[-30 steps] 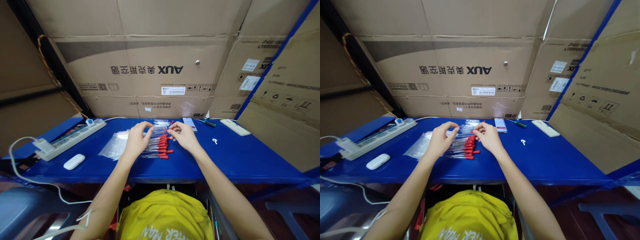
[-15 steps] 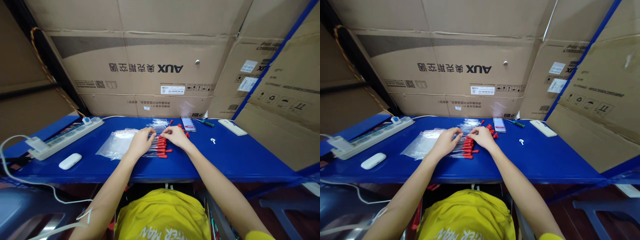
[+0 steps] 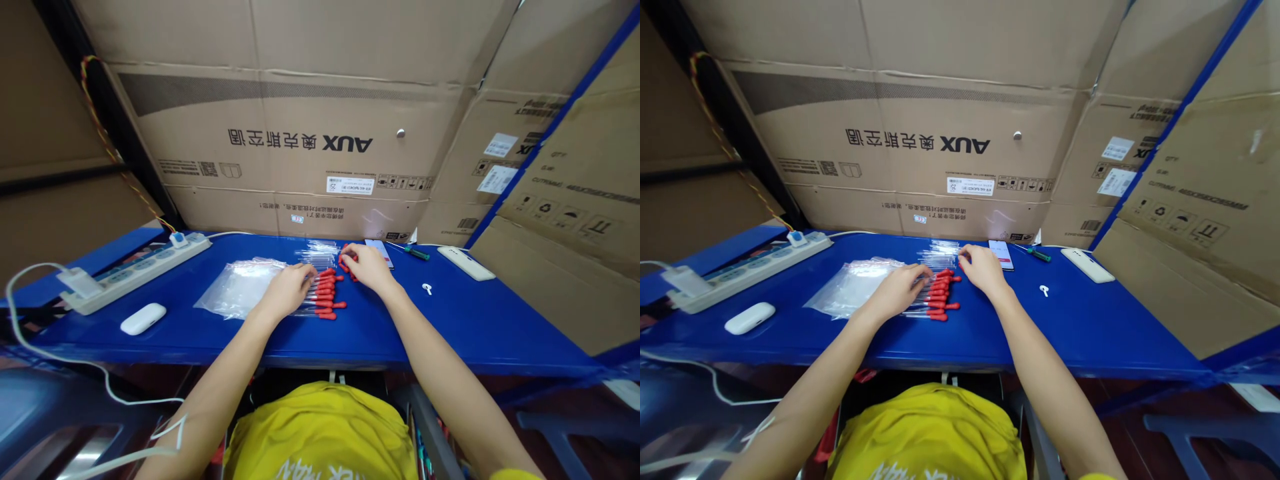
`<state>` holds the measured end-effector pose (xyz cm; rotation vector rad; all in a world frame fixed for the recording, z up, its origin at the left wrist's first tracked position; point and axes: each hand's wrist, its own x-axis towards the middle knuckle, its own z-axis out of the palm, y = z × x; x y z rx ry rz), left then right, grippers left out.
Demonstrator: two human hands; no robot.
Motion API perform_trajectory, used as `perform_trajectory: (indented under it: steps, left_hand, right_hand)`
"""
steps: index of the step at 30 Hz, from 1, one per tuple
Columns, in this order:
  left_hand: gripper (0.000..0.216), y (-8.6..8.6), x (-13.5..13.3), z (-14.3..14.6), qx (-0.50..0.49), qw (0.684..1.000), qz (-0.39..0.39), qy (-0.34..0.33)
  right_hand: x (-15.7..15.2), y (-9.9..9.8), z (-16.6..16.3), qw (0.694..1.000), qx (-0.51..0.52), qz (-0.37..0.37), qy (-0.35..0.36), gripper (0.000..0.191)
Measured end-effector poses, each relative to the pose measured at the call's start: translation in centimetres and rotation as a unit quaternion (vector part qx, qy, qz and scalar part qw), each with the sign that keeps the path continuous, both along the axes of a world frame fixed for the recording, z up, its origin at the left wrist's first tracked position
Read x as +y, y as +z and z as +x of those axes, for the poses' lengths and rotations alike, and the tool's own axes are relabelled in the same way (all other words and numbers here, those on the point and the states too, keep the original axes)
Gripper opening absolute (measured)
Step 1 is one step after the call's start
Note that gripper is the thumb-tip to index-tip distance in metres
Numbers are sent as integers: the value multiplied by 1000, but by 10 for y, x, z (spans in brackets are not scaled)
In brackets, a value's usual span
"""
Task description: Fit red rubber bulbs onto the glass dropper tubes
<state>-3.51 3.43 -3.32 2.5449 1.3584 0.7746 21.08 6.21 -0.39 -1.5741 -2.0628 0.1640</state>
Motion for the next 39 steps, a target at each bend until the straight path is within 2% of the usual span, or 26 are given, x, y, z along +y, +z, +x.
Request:
perform_trajectory:
  steps: [5, 8, 15, 19, 23, 28, 34, 39]
  left_hand:
    - [35, 1, -2, 0, -5, 1000, 10, -3]
    - [42, 5, -5, 2, 8, 1000, 13, 3]
    - [46, 8, -7, 5, -4, 999, 30, -11]
    - [51, 10, -8, 6, -2, 999, 31, -13]
    - [46, 11, -8, 6, -20, 999, 36, 24]
    - [27, 12, -6, 6, -49, 996, 63, 49]
    - [19, 13, -7, 6, -40, 997, 52, 52]
    - [21, 10, -6, 4, -21, 994, 21, 108]
  right_hand:
    - [22, 13, -16, 980, -172, -38, 92, 30]
    - [33, 16, -23, 968, -211, -61, 119, 26]
    - [37, 11, -28, 958, -251, -81, 112, 28]
    - [36, 11, -27, 956, -266, -88, 93, 21]
    - [36, 11, -24, 959, -261, -82, 77, 17]
    - [37, 13, -16, 972, -218, -55, 75, 21]
    - [42, 10, -6, 982, -135, -47, 121, 16]
    - [45, 6, 2, 986, -48, -40, 152, 10]
